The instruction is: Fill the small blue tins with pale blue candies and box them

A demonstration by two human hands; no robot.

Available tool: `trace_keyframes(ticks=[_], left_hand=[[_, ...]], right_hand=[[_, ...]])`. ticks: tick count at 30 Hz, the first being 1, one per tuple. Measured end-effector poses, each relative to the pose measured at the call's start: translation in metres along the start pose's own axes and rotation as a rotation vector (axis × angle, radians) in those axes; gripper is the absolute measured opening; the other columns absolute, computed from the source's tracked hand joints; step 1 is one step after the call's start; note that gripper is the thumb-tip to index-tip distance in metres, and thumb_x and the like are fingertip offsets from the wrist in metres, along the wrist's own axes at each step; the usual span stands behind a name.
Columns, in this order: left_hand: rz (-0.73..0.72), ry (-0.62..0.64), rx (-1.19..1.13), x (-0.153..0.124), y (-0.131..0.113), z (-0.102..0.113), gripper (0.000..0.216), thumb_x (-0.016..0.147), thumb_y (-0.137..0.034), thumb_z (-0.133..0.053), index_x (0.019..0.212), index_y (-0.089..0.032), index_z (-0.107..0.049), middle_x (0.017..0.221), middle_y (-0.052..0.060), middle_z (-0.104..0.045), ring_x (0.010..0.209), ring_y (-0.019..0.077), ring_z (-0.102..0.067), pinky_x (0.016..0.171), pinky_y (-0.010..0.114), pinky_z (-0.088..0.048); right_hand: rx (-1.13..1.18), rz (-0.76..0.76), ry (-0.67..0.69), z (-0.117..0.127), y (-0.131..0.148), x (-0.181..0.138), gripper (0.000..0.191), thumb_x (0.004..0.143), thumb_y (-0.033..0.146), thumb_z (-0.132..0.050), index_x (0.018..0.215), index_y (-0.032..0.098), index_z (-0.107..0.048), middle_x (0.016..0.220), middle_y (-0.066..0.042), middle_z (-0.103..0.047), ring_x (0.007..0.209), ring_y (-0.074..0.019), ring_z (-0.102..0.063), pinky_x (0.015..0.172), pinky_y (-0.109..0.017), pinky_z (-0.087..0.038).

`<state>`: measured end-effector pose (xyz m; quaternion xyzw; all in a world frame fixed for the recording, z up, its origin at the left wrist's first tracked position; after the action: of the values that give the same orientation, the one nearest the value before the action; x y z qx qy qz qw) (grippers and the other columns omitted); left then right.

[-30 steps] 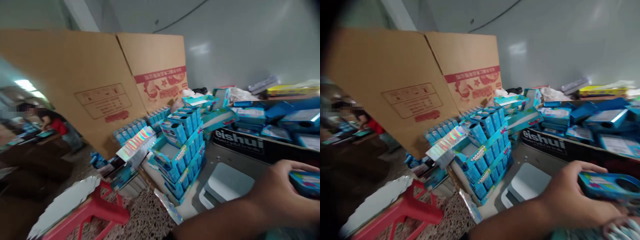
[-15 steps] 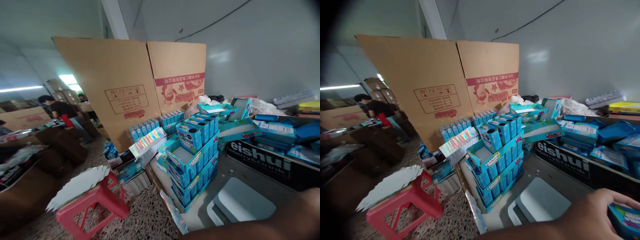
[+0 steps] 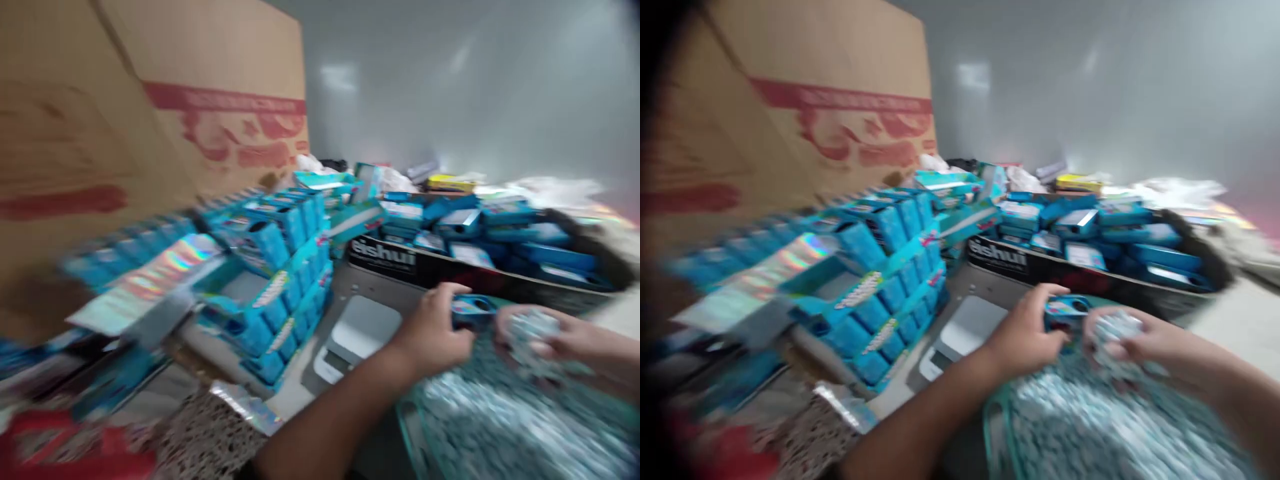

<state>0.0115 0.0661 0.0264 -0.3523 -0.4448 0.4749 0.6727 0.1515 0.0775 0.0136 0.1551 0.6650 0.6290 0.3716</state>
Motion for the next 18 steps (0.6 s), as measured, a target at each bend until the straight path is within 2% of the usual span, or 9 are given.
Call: trace_keyframes(ticks=[1, 3, 6, 14, 18], left_hand=[[-0.005, 0.005, 0.012, 0.001, 0.000, -0.001, 0.062, 0.069, -0.015, -0.068, 0.130, -0.019, -0.055, 0.128, 0.012, -0.062, 0.119, 0.0282, -0.059, 0.102, 0.040, -0.049], [-0.006, 0.020, 0.017, 0.003, 0.000, -0.004, 0.054, 0.072, -0.014, -0.067, 0.125, -0.021, -0.057, 0.124, 0.010, -0.064, 0.114, 0.0256, -0.060, 0.099, 0.037, -0.049], [-0.036, 0.043, -0.006, 0.004, -0.001, -0.006, 0.042, 0.078, -0.016, -0.066, 0.118, -0.023, -0.059, 0.118, 0.005, -0.066, 0.109, 0.0228, -0.062, 0.094, 0.034, -0.049], [-0.047, 0.066, 0.035, 0.006, -0.001, -0.006, 0.033, 0.080, -0.015, -0.063, 0.112, -0.024, -0.061, 0.114, 0.003, -0.066, 0.107, 0.0216, -0.060, 0.092, 0.033, -0.046], [-0.073, 0.161, 0.047, 0.005, -0.003, -0.015, 0.032, 0.080, -0.013, -0.060, 0.109, -0.025, -0.062, 0.114, 0.002, -0.066, 0.106, 0.0213, -0.060, 0.090, 0.033, -0.046]], right_hand=[[0.088, -0.039, 0.051, -0.002, 0.000, -0.003, 0.045, 0.065, 0.056, -0.084, 0.088, 0.020, -0.067, 0.072, -0.006, -0.066, 0.052, -0.0119, -0.059, 0.042, -0.020, -0.046], [0.192, -0.012, 0.055, 0.001, 0.007, -0.002, 0.040, 0.065, 0.045, -0.086, 0.085, 0.017, -0.065, 0.073, -0.005, -0.067, 0.050, -0.0113, -0.060, 0.040, -0.017, -0.043], [0.252, 0.018, 0.068, 0.003, 0.012, 0.006, 0.039, 0.065, 0.038, -0.085, 0.087, 0.014, -0.064, 0.069, -0.005, -0.069, 0.047, -0.0127, -0.061, 0.036, -0.016, -0.041], [0.315, 0.074, 0.125, -0.002, 0.015, 0.007, 0.037, 0.069, 0.038, -0.082, 0.089, 0.013, -0.063, 0.070, -0.006, -0.071, 0.047, -0.0133, -0.064, 0.036, -0.015, -0.045], [0.345, 0.192, 0.103, 0.002, 0.025, 0.004, 0.039, 0.071, 0.042, -0.081, 0.088, 0.014, -0.061, 0.072, -0.005, -0.071, 0.046, -0.0117, -0.062, 0.035, -0.015, -0.043]])
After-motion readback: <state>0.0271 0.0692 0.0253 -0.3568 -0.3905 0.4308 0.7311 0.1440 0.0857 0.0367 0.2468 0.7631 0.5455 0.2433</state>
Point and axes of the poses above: each hand's wrist, its own x-axis towards the middle knuckle, its own z-axis out of the back of the hand, y = z × x, the point moved 8 cm from there along x, towards the middle knuckle
